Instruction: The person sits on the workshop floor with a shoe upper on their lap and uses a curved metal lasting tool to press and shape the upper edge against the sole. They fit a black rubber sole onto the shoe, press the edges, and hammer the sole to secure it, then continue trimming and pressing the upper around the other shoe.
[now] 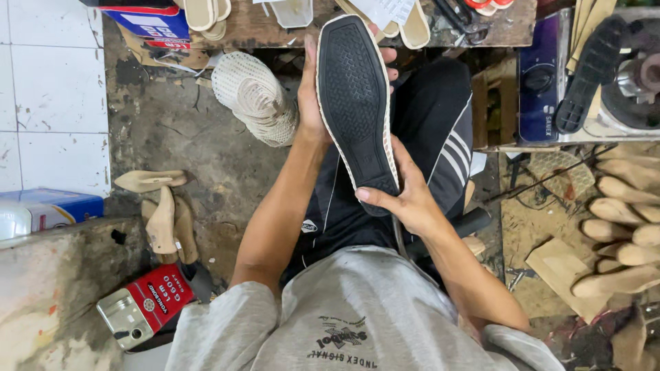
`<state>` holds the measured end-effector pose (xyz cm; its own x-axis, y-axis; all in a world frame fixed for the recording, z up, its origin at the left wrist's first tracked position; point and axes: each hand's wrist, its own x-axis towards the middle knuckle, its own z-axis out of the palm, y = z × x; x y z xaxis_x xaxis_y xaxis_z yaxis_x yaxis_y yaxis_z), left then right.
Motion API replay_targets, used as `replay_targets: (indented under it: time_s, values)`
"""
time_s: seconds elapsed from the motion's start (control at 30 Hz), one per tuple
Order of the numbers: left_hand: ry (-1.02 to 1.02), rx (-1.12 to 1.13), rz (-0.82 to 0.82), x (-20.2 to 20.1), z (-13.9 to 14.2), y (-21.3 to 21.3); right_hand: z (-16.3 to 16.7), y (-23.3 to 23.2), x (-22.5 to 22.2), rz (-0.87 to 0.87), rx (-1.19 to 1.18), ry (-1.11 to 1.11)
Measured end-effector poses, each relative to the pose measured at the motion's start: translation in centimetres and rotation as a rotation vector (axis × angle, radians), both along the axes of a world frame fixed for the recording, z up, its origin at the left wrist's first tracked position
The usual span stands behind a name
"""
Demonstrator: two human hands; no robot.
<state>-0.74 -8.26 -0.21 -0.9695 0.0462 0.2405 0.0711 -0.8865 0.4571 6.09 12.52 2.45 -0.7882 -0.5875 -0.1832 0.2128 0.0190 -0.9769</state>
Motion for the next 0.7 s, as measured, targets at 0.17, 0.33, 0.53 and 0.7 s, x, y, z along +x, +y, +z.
replay_targets:
  time_s: [0.17, 0.33, 0.53, 0.7]
  values:
    - [0.038, -0.008, -0.107, -1.2, -1.1, 1.3, 0.3, 0.5, 1.0, -0.067, -0.016, 0.049]
    - [0.022, 0.002, -0.101, -1.5, -1.6, 2.2, 0.7, 1.8, 1.0, -0.078, -0.056, 0.017]
    - [-0.035, -0.043, -0.132, -1.6, -0.9, 2.6, -0.3, 2.8, 1.7, -0.047, -0.142, -0.094]
    - [-0.001, -0.063, -0.090, -1.1, -0.8, 2.0, 1.7, 7.3, 0.6, 0.150, 0.202, -0.068]
